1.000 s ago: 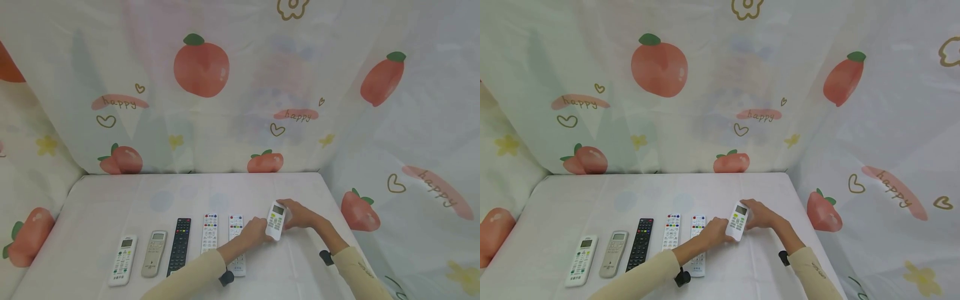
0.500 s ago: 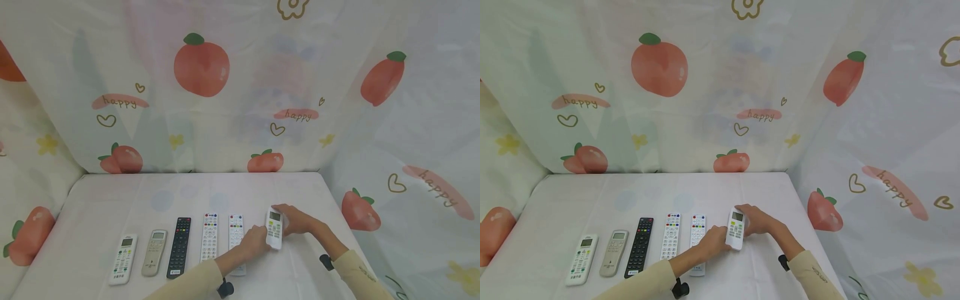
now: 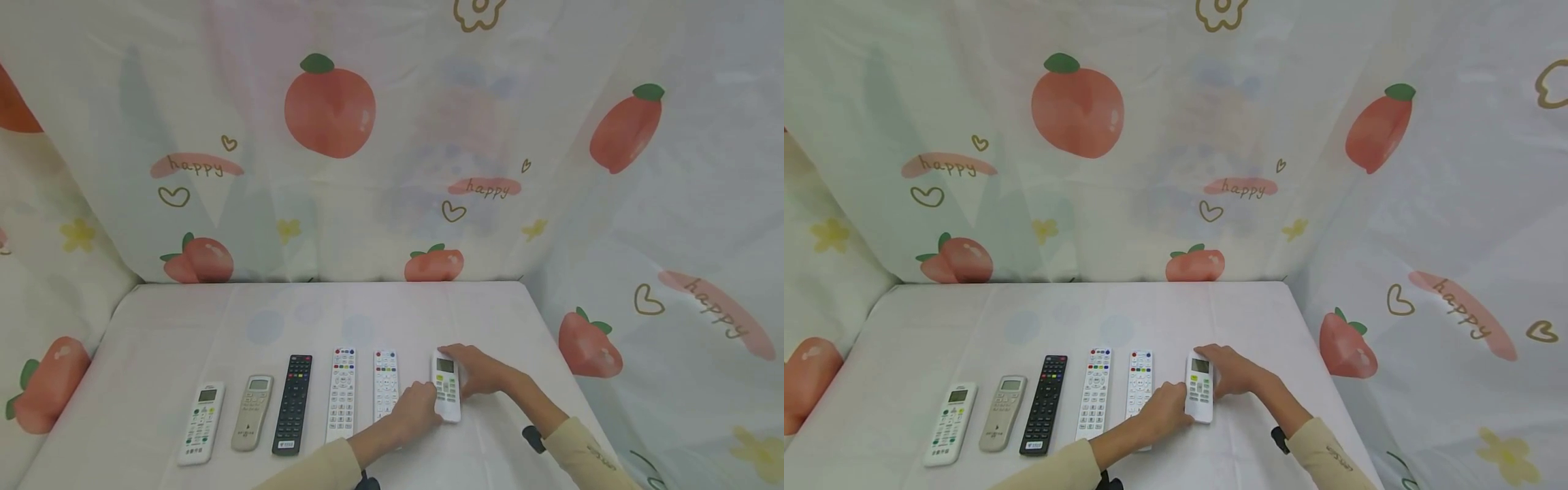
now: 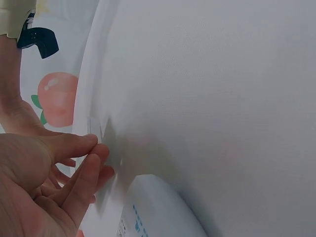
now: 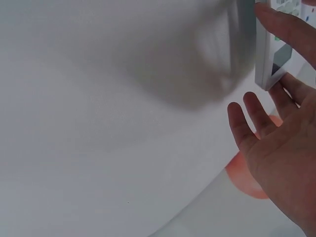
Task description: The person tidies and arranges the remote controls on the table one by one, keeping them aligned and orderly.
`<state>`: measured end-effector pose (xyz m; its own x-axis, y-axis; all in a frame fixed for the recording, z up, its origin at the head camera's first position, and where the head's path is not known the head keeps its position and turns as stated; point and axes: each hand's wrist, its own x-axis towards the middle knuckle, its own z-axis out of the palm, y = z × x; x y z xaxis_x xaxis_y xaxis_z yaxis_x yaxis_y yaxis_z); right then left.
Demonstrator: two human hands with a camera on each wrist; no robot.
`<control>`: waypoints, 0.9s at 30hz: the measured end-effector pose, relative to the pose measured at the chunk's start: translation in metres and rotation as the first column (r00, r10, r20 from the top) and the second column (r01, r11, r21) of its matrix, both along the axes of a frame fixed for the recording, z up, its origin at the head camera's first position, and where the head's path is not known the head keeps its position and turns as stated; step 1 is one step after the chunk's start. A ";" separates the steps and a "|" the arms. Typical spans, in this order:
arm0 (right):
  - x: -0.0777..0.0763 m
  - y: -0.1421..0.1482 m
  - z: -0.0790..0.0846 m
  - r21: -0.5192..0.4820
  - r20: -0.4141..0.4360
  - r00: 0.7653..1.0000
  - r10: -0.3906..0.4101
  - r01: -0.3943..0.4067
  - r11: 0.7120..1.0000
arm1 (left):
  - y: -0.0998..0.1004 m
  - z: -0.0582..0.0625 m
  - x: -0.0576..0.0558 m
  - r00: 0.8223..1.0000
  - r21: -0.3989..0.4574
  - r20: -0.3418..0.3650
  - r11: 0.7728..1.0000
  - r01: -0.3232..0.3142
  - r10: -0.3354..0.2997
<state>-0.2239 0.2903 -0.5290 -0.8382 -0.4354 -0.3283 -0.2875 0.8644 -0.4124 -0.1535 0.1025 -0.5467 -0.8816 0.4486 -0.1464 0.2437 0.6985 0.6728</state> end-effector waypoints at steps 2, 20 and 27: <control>0.002 -0.001 -0.001 0.009 -0.003 1.000 0.012 -0.012 1.000 | 0.000 -0.001 0.002 1.000 0.007 0.015 1.000 0.005 -0.005; 0.015 0.000 -0.005 -0.010 0.009 0.997 0.074 -0.073 0.997 | 0.008 -0.003 0.015 0.998 -0.043 -0.037 0.998 0.039 -0.041; 0.018 0.002 -0.011 -0.001 0.006 0.997 0.074 -0.074 0.997 | 0.010 -0.003 0.016 0.998 -0.069 -0.041 0.997 0.043 -0.046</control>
<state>-0.2061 0.2927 -0.5399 -0.8016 -0.4967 -0.3328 -0.3486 0.8405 -0.4148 -0.1370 0.1127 -0.5501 -0.8673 0.4776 -0.1405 0.3027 0.7300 0.6128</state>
